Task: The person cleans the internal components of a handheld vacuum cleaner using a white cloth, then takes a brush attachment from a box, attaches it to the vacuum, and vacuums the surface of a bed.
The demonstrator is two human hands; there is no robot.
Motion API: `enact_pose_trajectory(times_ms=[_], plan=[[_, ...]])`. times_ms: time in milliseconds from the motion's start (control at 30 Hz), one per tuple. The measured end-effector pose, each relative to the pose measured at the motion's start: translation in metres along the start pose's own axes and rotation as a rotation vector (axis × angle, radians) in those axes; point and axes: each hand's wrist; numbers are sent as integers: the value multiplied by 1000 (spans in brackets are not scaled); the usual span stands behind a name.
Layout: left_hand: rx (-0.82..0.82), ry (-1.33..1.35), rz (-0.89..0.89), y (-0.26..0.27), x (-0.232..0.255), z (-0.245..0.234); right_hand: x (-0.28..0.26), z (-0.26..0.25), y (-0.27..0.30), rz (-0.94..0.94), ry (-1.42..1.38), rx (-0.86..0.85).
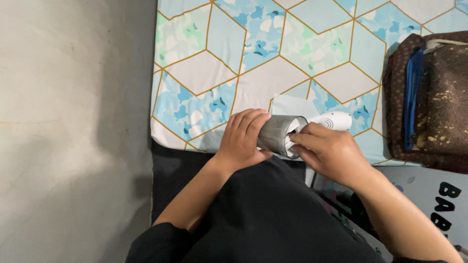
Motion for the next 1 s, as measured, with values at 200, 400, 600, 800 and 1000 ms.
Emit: enact_pose_trajectory(times_ms=[200, 400, 600, 800, 1000], plan=[[-73, 15, 25, 1, 0, 3, 6, -9, -14, -202, 145, -225], [-80, -4, 23, 6, -2, 7, 8, -7, -16, -44, 133, -404], [54, -90, 48, 6, -6, 8, 14, 18, -9, 390, -523, -289], [235, -271, 125, 3, -15, 24, 19, 40, -6, 932, -1365, -163], [240, -306, 164, 3, -27, 32, 24, 50, -8, 953, -1530, -51]])
Point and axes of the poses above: each hand's wrist, its own y-axis away from the middle knuckle, its own z-axis out of the palm, x = y × z, and after that the axes turned 1 degree about -y, right-handed
